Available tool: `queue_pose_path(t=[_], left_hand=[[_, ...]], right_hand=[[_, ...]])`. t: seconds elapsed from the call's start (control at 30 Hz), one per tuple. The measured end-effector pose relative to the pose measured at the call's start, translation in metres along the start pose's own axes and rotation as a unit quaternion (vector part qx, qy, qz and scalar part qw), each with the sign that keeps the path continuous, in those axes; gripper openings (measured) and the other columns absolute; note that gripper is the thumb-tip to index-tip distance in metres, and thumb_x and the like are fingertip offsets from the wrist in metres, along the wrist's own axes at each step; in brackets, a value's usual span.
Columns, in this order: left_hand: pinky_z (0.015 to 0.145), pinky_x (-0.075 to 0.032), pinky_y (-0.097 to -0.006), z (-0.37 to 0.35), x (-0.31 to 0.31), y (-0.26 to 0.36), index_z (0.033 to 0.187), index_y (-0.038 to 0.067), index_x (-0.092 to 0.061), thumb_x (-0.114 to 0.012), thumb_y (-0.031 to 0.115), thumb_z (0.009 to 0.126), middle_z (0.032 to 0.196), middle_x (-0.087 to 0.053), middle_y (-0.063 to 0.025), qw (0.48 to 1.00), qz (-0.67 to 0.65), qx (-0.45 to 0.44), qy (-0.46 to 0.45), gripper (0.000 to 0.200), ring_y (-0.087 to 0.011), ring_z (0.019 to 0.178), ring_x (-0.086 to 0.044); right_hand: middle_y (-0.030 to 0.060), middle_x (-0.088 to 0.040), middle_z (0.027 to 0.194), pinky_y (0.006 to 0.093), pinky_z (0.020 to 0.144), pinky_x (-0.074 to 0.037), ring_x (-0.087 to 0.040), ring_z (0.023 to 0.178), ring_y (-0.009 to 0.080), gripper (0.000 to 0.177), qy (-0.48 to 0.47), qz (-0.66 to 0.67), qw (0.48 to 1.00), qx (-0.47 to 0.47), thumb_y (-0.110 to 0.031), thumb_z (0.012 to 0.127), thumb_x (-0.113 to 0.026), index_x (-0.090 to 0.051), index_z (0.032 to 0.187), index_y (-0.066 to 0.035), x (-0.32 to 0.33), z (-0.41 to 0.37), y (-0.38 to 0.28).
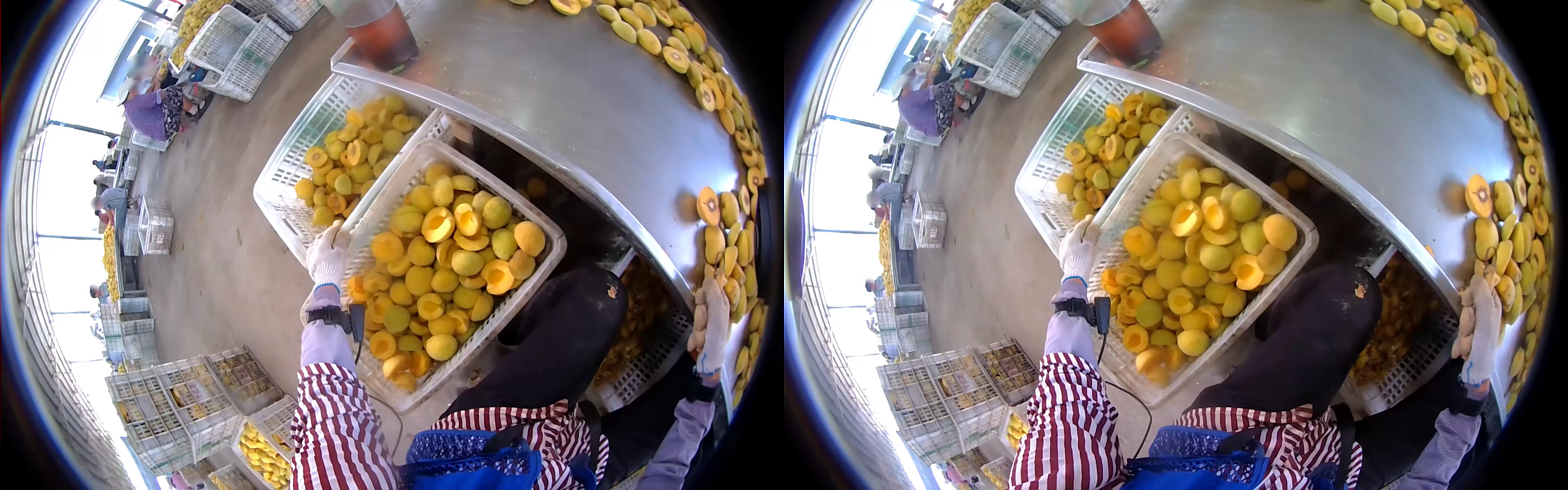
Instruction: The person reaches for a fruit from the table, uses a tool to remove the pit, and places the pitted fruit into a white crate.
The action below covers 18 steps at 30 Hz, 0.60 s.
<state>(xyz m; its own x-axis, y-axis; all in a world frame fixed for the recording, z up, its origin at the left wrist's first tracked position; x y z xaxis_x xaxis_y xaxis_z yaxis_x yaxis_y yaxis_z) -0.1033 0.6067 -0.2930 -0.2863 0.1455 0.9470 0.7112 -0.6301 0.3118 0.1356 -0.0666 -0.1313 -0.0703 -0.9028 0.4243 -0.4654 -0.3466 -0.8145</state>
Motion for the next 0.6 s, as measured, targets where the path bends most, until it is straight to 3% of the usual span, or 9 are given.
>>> queue_pose_path(t=[0.1, 0.3, 0.47, 0.6], left_hand=[[0.091, -0.049, -0.0414, 0.012, -0.011, -0.009, 0.117, 0.017, -0.071, -0.063, 0.037, 0.091, 0.108, -0.070, -0.0147, 0.997, -0.045, 0.014, -0.055, 0.033, -0.0328, 0.104, -0.064], [0.085, -0.051, -0.0426, 0.008, -0.019, -0.002, 0.116, 0.019, -0.071, -0.063, 0.037, 0.093, 0.104, -0.071, -0.0128, 0.999, -0.014, -0.005, 0.030, 0.031, -0.0336, 0.096, -0.066], [0.084, -0.052, -0.0418, 0.017, -0.016, -0.011, 0.118, 0.022, -0.070, -0.061, 0.034, 0.094, 0.104, -0.072, -0.0096, 0.998, 0.011, -0.036, 0.058, 0.029, -0.0309, 0.095, -0.068], [0.087, -0.051, -0.0397, 0.029, -0.017, -0.029, 0.117, 0.021, -0.071, -0.063, 0.034, 0.093, 0.108, -0.071, -0.0111, 0.999, -0.042, 0.009, -0.007, 0.029, -0.0294, 0.097, -0.068]], right_hand=[[-0.0086, -0.037, 0.047, 0.0200, 0.026, -0.019, -0.025, 0.029, 0.0028, 0.037, 0.019, -0.022, 0.999, 0.019, -0.042, 0.098, -0.057, -0.050, 0.077, -0.012, 0.004, 0.005, 0.005], [-0.0090, -0.037, 0.047, 0.0197, 0.026, -0.020, -0.025, 0.029, 0.0022, 0.035, 0.086, -0.016, 0.996, 0.018, -0.041, 0.098, -0.058, -0.051, 0.078, -0.013, -0.006, -0.009, -0.006], [-0.0094, -0.039, 0.047, 0.0193, 0.026, -0.020, -0.026, 0.028, 0.0027, 0.033, 0.030, -0.012, 0.999, 0.005, -0.040, 0.097, -0.060, -0.052, 0.078, -0.014, -0.001, 0.003, 0.000], [-0.0096, -0.039, 0.046, 0.0196, 0.026, -0.020, -0.026, 0.028, 0.0031, 0.034, 0.031, -0.009, 0.999, 0.007, -0.041, 0.096, -0.061, -0.052, 0.078, -0.014, 0.001, 0.005, 0.004]])
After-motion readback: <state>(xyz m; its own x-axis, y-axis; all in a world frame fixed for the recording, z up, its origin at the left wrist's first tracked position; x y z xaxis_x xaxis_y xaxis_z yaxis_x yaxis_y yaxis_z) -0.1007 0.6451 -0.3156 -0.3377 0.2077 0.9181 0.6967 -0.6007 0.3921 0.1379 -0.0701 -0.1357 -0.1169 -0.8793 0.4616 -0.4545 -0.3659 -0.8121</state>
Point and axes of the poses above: each hand's wrist, its own z-axis towards the middle knuckle, its own x-axis out of the back of the hand, y = z × x, the point moved 5 cm from there along z, towards the middle knuckle
